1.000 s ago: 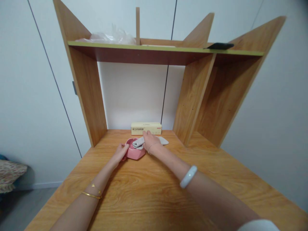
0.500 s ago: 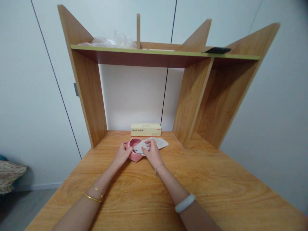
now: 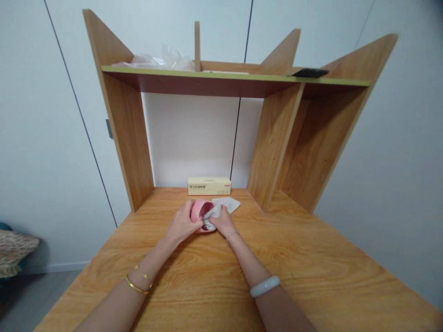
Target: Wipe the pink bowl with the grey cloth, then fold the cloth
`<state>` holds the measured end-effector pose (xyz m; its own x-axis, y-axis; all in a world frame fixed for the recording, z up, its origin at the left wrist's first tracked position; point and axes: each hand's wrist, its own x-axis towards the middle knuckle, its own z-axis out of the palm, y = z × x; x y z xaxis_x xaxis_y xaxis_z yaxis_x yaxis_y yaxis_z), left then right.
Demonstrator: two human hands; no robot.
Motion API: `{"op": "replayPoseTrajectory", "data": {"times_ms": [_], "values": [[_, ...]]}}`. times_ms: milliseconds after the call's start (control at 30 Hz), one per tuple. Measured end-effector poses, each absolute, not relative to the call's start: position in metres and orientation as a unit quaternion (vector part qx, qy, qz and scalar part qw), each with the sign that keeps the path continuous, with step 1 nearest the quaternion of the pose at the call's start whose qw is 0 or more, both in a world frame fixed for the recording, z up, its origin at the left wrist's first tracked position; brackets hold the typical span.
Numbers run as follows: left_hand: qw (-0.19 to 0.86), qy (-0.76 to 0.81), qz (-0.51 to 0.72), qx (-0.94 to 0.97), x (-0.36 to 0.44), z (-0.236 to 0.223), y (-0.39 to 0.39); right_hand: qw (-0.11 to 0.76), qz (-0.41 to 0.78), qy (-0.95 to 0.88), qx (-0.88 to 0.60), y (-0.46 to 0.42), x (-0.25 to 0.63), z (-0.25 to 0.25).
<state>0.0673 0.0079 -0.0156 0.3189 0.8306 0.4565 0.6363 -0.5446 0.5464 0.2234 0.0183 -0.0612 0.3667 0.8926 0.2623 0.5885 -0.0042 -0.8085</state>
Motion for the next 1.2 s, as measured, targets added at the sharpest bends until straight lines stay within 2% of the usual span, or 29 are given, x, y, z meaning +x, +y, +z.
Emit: {"op": "replayPoseTrajectory", "data": {"times_ms": [100,233,300,367,600,733,933,1000,1200], "values": [[0.139,0.463,0.331,0.81,0.073,-0.011,0.0,0.434,0.13,-0.545,-0.706,0.01,0.224,-0.051],[0.13,0.473,0.315,0.812,0.078,-0.007,-0.008,0.385,-0.014,-0.595,-0.706,-0.003,0.221,-0.034],[0.131,0.47,0.318,0.813,0.078,-0.007,-0.009,0.384,-0.046,-0.613,-0.688,-0.005,0.222,-0.03],[0.135,0.462,0.327,0.813,0.077,-0.009,-0.007,0.389,-0.038,-0.61,-0.689,-0.003,0.223,-0.032],[0.149,0.456,0.372,0.794,0.072,-0.016,0.003,0.369,0.114,-0.601,-0.699,0.011,0.228,-0.05],[0.152,0.454,0.366,0.798,0.072,-0.013,0.001,0.366,0.102,-0.592,-0.71,0.006,0.227,-0.049],[0.142,0.443,0.329,0.822,0.072,-0.008,-0.006,0.362,-0.066,-0.606,-0.705,-0.008,0.224,-0.032],[0.142,0.435,0.324,0.828,0.072,-0.008,-0.008,0.368,-0.088,-0.617,-0.69,-0.009,0.225,-0.029],[0.151,0.467,0.326,0.808,0.071,-0.011,-0.005,0.383,0.041,-0.593,-0.707,-0.003,0.229,-0.038]]}}
